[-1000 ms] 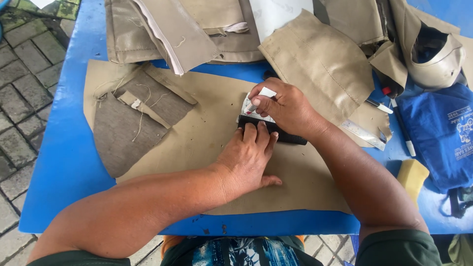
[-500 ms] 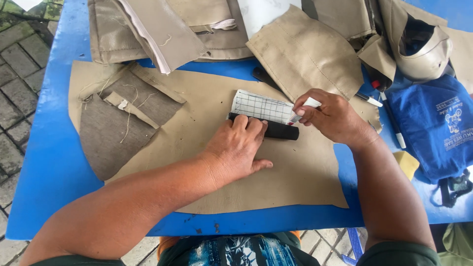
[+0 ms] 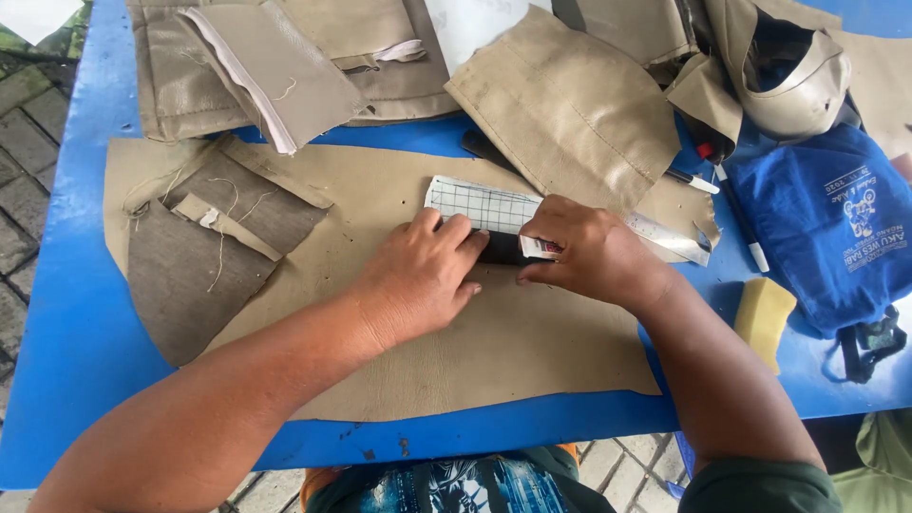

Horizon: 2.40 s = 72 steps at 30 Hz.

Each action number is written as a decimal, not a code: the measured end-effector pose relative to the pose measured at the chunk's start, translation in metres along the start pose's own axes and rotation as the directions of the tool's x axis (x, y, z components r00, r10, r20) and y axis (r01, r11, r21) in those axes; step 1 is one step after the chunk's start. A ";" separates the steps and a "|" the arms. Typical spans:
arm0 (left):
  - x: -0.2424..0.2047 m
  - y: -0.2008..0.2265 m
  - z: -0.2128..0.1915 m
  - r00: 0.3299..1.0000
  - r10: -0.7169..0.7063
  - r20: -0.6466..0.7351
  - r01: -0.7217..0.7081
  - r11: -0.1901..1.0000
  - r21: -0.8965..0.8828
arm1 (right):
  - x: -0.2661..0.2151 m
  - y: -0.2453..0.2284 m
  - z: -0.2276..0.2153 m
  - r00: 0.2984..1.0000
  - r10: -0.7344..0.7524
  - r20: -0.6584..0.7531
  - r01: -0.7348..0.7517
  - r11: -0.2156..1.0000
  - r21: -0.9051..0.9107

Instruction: Marking lines on a leather strip using a grid template and a white marker

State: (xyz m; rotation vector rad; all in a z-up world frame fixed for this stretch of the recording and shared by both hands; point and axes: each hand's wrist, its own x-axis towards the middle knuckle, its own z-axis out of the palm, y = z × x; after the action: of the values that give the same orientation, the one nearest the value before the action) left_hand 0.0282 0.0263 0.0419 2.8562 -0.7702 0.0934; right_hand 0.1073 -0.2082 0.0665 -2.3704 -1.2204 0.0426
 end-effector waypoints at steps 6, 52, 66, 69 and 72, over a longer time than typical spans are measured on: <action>0.003 -0.020 0.000 0.991 -0.094 -0.100 0.090 0.995 -0.038 | 0.005 0.011 0.001 0.989 0.147 -0.002 -0.146 0.989 0.024; 0.015 -0.015 0.029 0.996 0.064 -0.067 -0.065 0.998 -0.022 | 0.031 0.021 -0.024 0.922 0.374 0.103 -0.388 0.877 0.284; 0.017 -0.017 0.047 0.896 0.010 -0.445 0.016 0.998 0.056 | 0.039 0.018 0.024 0.987 0.154 -0.047 -0.161 0.946 -0.280; 0.020 -0.019 0.049 0.901 -0.042 -0.431 0.046 0.999 0.000 | 0.032 0.013 0.025 0.995 0.097 -0.027 -0.100 0.917 -0.386; 0.029 -0.034 0.094 0.921 -0.010 -0.390 0.061 0.991 0.117 | 0.025 0.005 0.026 1.000 0.013 -0.024 -0.023 0.886 -0.463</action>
State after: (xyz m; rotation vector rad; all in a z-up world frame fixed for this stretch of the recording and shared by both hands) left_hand 0.0714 0.0231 -0.0522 2.8247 -0.6462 0.7056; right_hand 0.1201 -0.1818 0.0460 -2.7783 -1.3139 -0.3025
